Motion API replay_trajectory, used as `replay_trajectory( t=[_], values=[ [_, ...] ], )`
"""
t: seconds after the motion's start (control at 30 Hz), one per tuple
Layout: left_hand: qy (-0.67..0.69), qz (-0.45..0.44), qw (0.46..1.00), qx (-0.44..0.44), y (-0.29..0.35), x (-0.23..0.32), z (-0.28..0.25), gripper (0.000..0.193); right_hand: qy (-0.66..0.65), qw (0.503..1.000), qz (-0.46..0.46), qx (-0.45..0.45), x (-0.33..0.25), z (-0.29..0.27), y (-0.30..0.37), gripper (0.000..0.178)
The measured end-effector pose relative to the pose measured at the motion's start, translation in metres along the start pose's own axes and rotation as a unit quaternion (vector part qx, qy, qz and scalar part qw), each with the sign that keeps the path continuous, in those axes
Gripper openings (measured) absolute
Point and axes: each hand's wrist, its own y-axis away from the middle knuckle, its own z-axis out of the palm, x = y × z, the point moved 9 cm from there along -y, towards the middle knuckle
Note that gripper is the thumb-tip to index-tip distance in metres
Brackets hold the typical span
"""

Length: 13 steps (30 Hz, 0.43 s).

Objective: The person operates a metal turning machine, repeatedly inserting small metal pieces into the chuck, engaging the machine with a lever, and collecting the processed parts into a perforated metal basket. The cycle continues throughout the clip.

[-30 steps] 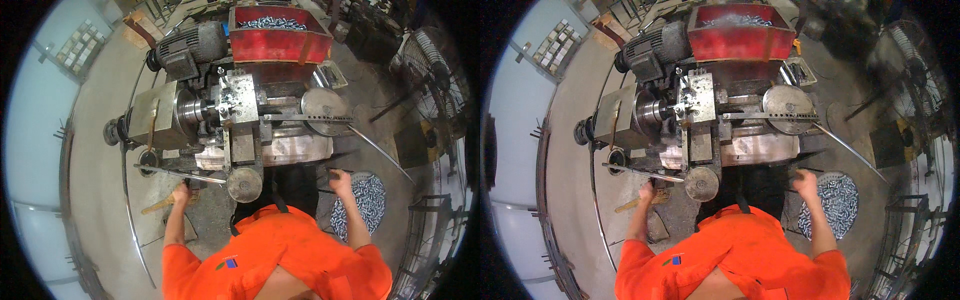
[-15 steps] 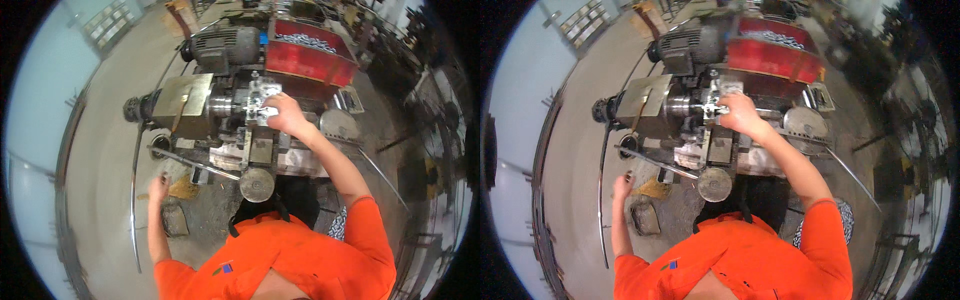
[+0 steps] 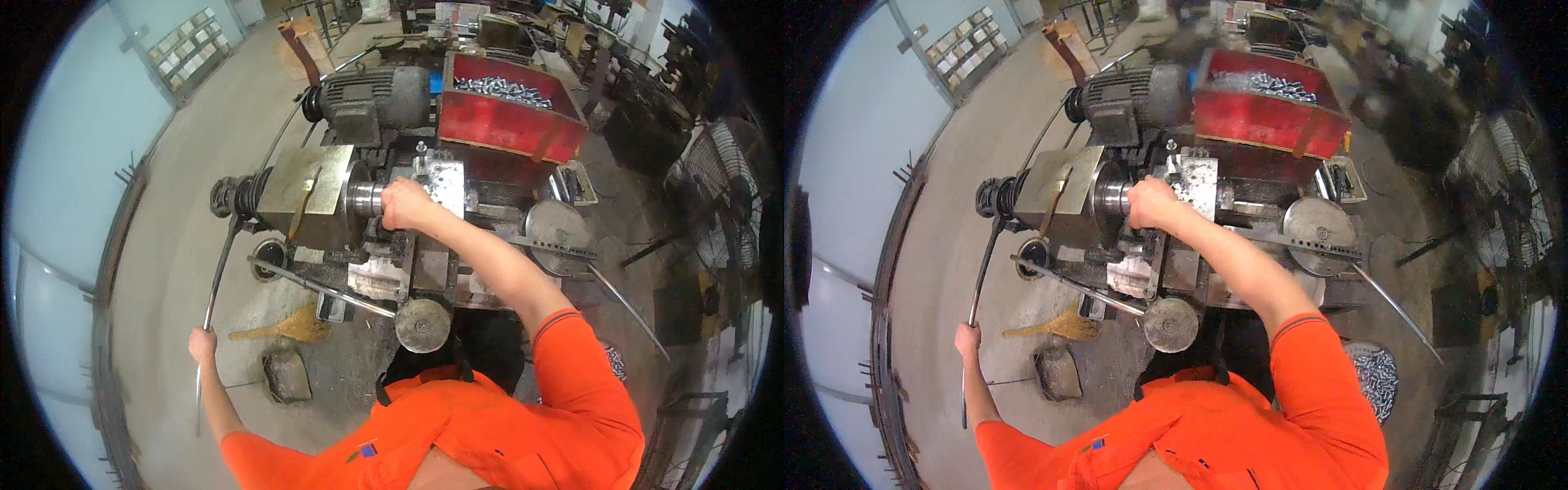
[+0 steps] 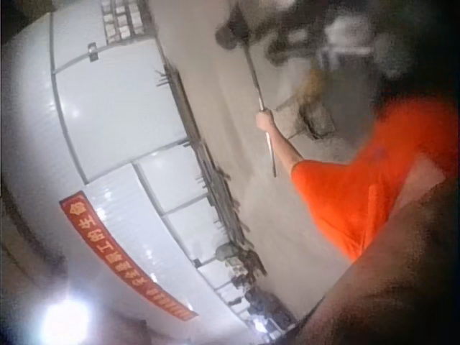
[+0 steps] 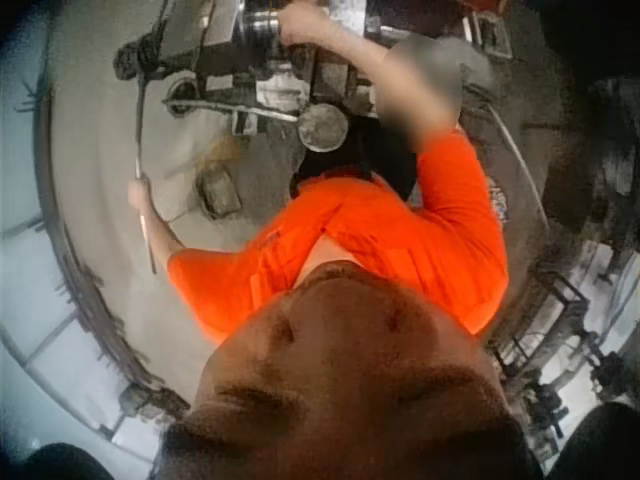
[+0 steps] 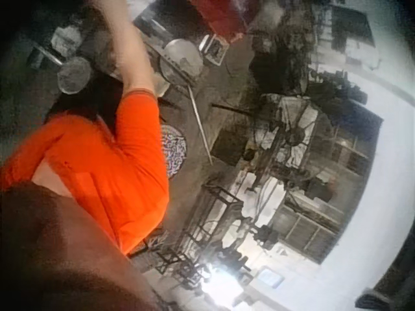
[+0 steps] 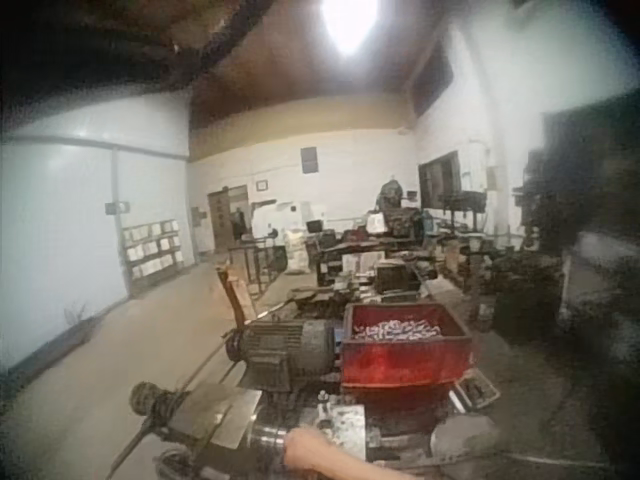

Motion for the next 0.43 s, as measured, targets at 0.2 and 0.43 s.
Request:
replay_trajectory(
  t=[0.2,0.43],
  values=[
    [0.059,-0.028,0.997,0.029,0.062,0.037,-0.009,0.041,-0.036,0.999,0.004,0.016,0.005,-0.005,0.004,0.029],
    [0.065,-0.012,0.998,0.012,0.156,0.093,-0.027,0.040,-0.012,1.000,0.004,0.006,0.002,-0.001,0.005,0.028]
  ],
)
